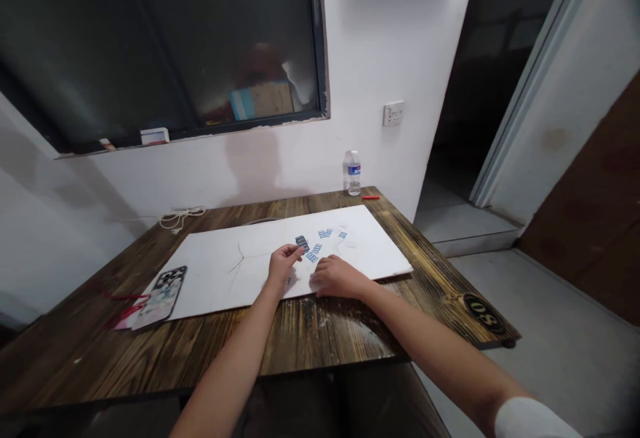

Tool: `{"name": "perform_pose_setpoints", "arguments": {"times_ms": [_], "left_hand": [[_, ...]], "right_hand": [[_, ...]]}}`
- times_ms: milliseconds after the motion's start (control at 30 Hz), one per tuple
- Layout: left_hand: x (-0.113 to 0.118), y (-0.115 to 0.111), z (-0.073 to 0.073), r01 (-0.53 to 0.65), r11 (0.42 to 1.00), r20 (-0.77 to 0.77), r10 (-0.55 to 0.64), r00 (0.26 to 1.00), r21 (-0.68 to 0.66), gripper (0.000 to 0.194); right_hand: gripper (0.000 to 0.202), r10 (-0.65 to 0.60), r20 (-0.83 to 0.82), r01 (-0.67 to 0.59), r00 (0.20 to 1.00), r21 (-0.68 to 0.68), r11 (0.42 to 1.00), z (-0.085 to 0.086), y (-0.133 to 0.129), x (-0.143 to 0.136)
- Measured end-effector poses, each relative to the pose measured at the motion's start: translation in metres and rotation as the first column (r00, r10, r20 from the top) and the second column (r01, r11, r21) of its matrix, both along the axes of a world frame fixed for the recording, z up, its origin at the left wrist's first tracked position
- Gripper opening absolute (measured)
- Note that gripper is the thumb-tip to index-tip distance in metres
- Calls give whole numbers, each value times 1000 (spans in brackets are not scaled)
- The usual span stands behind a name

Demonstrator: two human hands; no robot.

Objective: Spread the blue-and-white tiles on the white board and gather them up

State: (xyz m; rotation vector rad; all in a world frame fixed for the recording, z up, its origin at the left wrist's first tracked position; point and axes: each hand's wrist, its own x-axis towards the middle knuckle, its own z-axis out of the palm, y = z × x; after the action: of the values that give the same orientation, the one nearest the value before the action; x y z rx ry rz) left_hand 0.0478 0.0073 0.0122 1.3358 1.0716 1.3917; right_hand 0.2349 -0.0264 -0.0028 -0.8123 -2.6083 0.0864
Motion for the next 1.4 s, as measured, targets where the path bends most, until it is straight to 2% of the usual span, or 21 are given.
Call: {"name": "perform_pose_setpoints", "arguments": {"times_ms": [167, 367, 467, 600, 667, 733, 800, 900, 967, 1133, 1267, 1400], "left_hand": [[0, 1, -3, 0, 1000, -12, 0, 1000, -3, 28], [-1, 4, -4, 11, 1000, -20, -11, 1000, 17, 28], [-2, 4, -3, 5, 1000, -26, -5, 1000, 20, 28], [-2, 4, -3, 25, 1000, -47, -24, 999, 17, 30], [-2, 4, -4, 53, 998, -72, -52, 996, 15, 30], [-2, 4, -5, 81, 997, -95, -80, 992, 9, 31], [-1, 3, -6, 109, 994, -121, -108, 987, 0, 31], [0, 1, -6, 165, 986, -177, -165, 970, -17, 32], [0, 1, -6, 205, 978, -211, -208, 955, -36, 34], [0, 1, -7, 240, 969, -267, -247, 931, -60, 38], [1, 0, -6, 253, 966, -279, -259, 925, -59, 38], [2, -3, -3, 268, 961, -309, -276, 910, -70, 38]], "right_hand": [[12, 5, -23, -5, 1000, -13, 1000, 0, -1, -2], [16, -33, -41, 31, 999, -38, 999, -1, -1, -4], [14, -6, -61, 2, 998, -63, 998, -1, 0, -4], [13, 70, -177, -96, 982, -143, 985, -1, 2, -2], [14, 20, -288, -78, 957, -192, 978, -2, 3, -1], [15, -113, -432, -13, 895, -278, 961, -4, 5, -2], [19, -267, -584, -1, 767, -417, 909, -7, 8, -2], [26, -419, -724, -145, 548, -576, 804, -11, 14, -3], [30, -469, -758, -226, 453, -607, 762, -12, 17, -4], [31, -532, -770, -252, 353, -625, 738, -8, 18, -4], [29, -556, -771, -233, 312, -629, 741, -3, 15, -4], [32, -562, -770, -213, 304, -629, 747, -3, 15, -4]]}}
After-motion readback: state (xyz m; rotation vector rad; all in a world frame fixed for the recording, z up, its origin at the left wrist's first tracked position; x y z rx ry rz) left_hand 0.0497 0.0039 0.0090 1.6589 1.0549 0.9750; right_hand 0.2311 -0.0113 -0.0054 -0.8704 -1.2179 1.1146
